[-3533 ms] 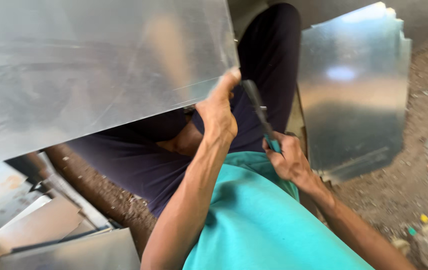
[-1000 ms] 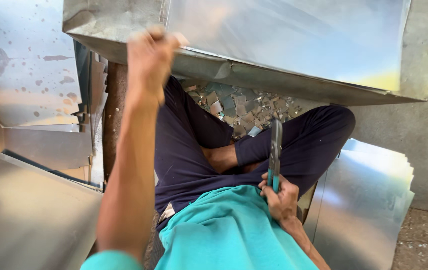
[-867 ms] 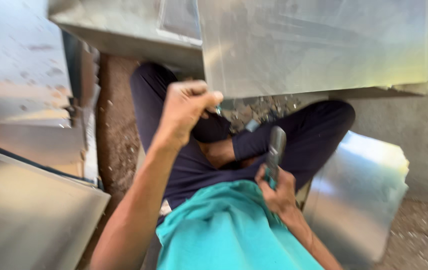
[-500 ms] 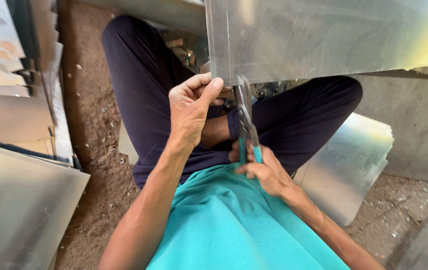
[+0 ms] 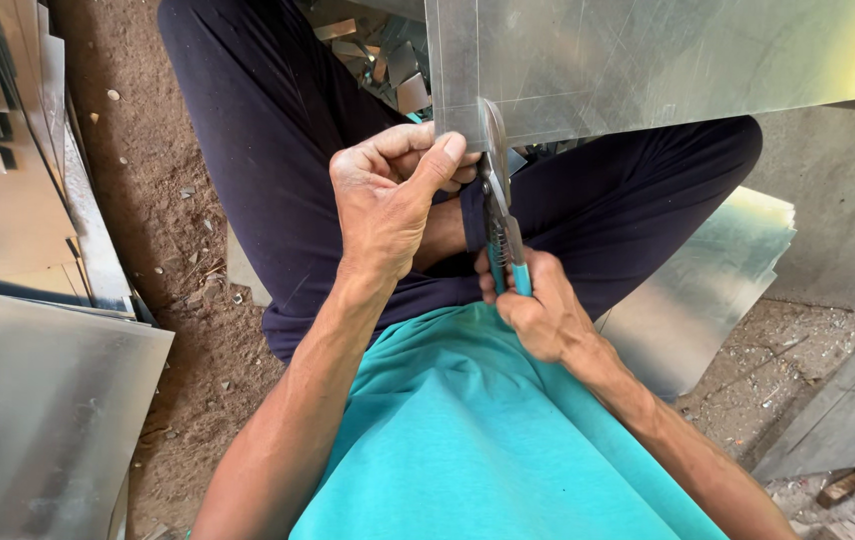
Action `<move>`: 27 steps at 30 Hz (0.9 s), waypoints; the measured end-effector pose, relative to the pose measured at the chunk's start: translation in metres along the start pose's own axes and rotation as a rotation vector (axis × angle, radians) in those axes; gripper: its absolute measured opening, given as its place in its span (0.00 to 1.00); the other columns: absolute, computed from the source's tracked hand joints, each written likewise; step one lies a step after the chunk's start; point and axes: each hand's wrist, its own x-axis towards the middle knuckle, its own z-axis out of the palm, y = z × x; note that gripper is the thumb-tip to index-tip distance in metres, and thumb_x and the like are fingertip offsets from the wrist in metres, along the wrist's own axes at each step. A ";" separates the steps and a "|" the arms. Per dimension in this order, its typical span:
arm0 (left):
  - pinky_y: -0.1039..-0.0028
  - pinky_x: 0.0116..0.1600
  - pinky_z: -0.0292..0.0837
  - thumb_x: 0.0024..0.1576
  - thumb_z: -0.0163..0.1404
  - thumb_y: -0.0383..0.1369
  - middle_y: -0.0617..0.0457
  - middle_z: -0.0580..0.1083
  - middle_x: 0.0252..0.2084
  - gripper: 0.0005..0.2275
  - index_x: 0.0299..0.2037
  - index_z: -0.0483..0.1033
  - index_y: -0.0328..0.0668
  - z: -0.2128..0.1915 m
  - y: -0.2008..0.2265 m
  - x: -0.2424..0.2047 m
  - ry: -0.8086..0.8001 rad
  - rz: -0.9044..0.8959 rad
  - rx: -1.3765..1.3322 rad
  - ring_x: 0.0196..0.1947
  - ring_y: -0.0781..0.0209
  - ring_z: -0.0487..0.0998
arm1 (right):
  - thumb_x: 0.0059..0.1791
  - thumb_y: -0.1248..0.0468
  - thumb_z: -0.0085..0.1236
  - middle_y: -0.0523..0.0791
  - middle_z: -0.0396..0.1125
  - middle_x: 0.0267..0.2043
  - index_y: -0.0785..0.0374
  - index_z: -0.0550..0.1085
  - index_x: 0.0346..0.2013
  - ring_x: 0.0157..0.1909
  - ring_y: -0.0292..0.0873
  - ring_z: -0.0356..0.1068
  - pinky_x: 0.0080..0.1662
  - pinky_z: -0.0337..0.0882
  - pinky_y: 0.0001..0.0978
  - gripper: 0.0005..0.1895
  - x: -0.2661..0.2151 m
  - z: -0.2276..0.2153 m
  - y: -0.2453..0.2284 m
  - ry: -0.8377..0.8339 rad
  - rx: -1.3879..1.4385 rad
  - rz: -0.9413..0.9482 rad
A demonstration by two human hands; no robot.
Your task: The person sits on the ground and uses tin snips to cut a large metal sheet into smaller rectangular pieces. The person repeatedly repositions the sheet and cuts along marked lines, stacking the finished pieces to the side.
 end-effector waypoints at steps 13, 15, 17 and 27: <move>0.76 0.28 0.49 0.66 0.51 0.42 0.62 0.60 0.21 0.20 0.25 0.68 0.35 0.036 0.017 0.076 0.200 0.331 0.356 0.22 0.74 0.56 | 0.41 0.68 0.53 0.44 0.66 0.21 0.67 0.74 0.30 0.24 0.38 0.66 0.28 0.67 0.34 0.06 -0.001 -0.006 0.014 0.048 -0.104 -0.023; 0.78 0.29 0.50 0.65 0.49 0.43 0.65 0.60 0.25 0.18 0.36 0.79 0.30 0.042 0.007 0.055 0.287 0.448 0.319 0.25 0.76 0.56 | 0.41 0.67 0.55 0.46 0.68 0.25 0.69 0.74 0.34 0.28 0.39 0.68 0.32 0.69 0.34 0.09 -0.009 -0.023 0.020 -0.023 -0.100 0.028; 0.78 0.30 0.53 0.66 0.51 0.42 0.66 0.64 0.26 0.16 0.43 0.80 0.34 0.053 -0.015 0.026 0.429 0.454 0.232 0.26 0.76 0.59 | 0.38 0.69 0.55 0.47 0.71 0.33 0.68 0.74 0.42 0.38 0.39 0.71 0.40 0.72 0.33 0.17 -0.025 -0.046 0.039 -0.137 0.040 0.029; 0.76 0.44 0.79 0.59 0.58 0.32 0.47 0.82 0.37 0.12 0.48 0.80 0.30 0.108 -0.095 -0.002 -0.234 -0.262 0.023 0.34 0.62 0.83 | 0.36 0.68 0.43 0.50 0.67 0.44 0.70 0.67 0.56 0.48 0.46 0.69 0.46 0.76 0.39 0.32 -0.062 -0.006 0.121 0.275 0.561 0.006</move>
